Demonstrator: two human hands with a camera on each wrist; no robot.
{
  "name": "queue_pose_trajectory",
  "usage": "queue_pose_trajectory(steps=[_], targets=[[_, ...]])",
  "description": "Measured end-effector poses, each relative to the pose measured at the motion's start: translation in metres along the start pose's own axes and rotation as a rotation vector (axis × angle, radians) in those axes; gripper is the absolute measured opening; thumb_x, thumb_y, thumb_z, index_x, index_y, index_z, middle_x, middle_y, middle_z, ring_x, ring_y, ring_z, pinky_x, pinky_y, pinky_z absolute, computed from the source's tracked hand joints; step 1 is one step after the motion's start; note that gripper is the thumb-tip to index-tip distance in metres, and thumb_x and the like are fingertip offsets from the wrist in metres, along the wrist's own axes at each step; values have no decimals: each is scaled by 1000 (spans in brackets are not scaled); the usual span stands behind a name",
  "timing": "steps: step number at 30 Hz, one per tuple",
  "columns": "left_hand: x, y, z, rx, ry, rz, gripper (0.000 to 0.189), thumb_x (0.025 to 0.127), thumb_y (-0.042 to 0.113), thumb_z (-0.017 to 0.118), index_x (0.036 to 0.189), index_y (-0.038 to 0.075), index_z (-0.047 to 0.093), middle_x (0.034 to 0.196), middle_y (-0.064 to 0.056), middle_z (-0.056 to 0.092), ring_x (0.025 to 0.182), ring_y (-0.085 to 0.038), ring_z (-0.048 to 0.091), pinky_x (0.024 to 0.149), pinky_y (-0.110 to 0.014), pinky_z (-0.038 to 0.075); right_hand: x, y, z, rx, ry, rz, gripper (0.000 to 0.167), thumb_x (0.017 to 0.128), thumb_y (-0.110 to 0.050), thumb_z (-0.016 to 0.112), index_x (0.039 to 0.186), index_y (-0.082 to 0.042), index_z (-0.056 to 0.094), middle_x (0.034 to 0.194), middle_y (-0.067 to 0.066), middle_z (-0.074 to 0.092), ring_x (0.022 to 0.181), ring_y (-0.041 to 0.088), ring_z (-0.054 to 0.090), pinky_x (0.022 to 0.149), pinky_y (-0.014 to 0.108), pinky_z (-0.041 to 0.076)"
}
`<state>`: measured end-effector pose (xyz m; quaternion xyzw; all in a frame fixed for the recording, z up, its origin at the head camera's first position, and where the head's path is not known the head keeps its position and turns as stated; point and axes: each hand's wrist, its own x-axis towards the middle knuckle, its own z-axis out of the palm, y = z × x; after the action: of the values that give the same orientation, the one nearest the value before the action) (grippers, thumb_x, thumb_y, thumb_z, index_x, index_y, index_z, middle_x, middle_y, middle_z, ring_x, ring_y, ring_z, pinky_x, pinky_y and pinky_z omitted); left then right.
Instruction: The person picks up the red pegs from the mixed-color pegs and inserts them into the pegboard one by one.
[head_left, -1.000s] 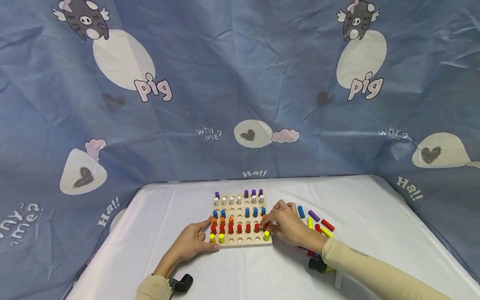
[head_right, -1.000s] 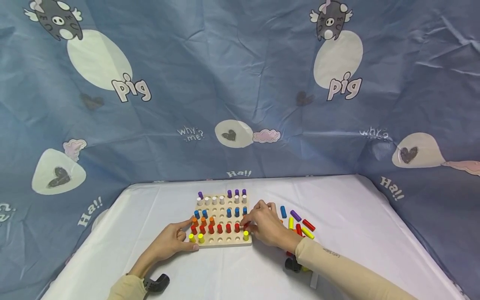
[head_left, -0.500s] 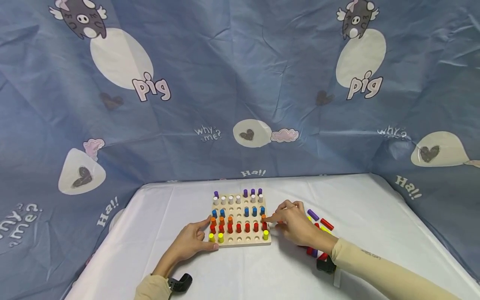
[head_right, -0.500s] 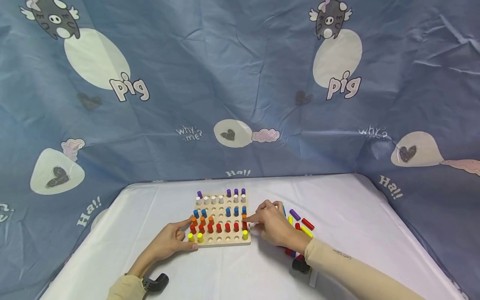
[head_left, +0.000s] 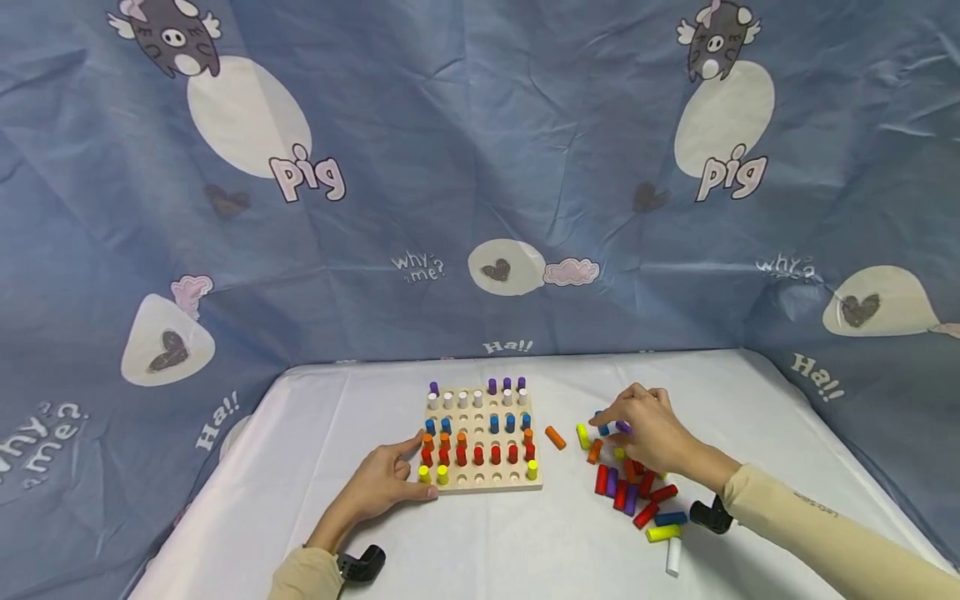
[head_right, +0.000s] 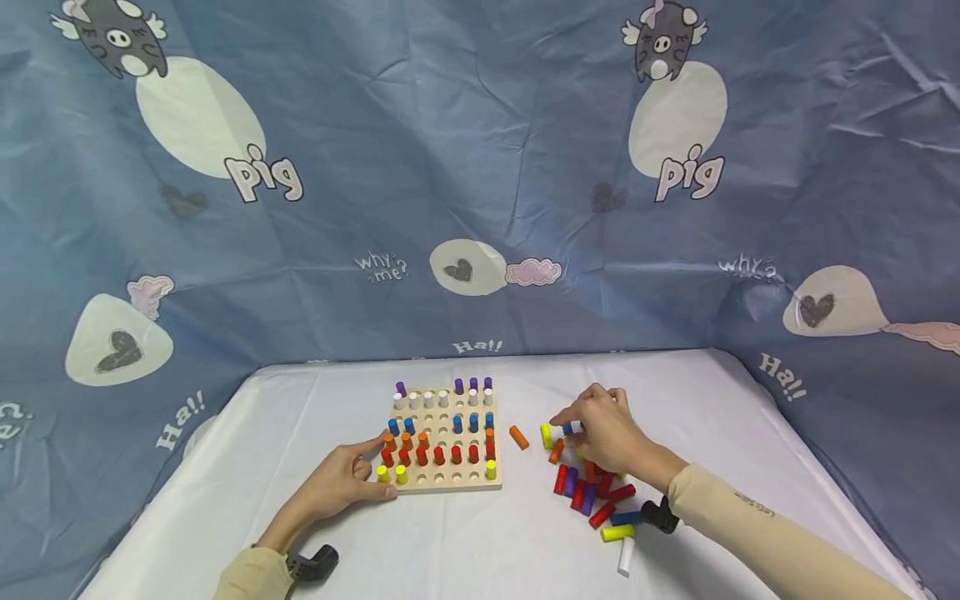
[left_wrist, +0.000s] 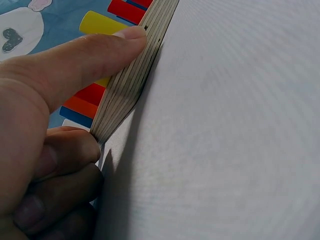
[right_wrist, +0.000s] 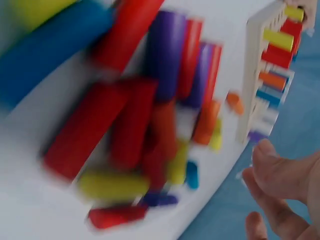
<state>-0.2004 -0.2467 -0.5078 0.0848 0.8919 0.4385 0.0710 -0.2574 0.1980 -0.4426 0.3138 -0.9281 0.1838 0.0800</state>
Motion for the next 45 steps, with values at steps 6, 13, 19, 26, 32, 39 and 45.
queue_pose_trajectory(steps=[6,13,19,26,32,39,45], targets=[[0,0,0,15,7,3,106,74,38,97,158,-1,46,53,12,29,50,-6,25,51,-23,26,-14,35,-15,-65,-24,69,36,77,-3,92,110,-13,85,103,2,82,104,33,62,86,57,40],[0,2,1,6,4,-15,107,73,36,97,158,-2,46,53,11,28,50,-7,24,50,-24,26,-28,68,-19,-8,-99,82,34,78,-6,90,111,-8,83,104,4,81,95,27,64,78,43,44],[0,2,2,-7,-2,-19,107,73,35,97,159,-2,45,54,11,28,51,-7,24,51,-23,26,-33,77,-9,90,-179,57,39,84,-11,89,120,-5,79,102,-1,80,96,24,70,90,45,48],[-1,0,2,6,0,-3,107,73,36,98,158,-3,45,54,11,28,51,-7,23,50,-23,26,-38,77,1,141,-227,87,36,85,-10,87,119,-5,78,97,-4,73,86,12,64,82,33,58],[0,1,1,13,5,15,108,73,37,97,158,-4,45,54,12,28,50,-6,23,50,-23,26,-36,76,2,151,-217,135,35,84,-7,86,117,-4,76,93,-3,71,80,10,59,72,24,54],[1,1,1,11,0,8,107,73,37,97,158,-4,45,54,11,29,51,-6,24,51,-23,26,-37,76,1,163,-233,183,38,89,-12,83,125,-8,73,94,-2,70,77,10,57,68,26,50],[1,0,1,0,3,-2,106,73,36,97,158,-1,45,55,10,29,52,-7,24,52,-24,26,-39,77,1,180,-219,183,36,94,-8,73,130,-9,71,94,-2,68,74,9,53,66,25,46]])
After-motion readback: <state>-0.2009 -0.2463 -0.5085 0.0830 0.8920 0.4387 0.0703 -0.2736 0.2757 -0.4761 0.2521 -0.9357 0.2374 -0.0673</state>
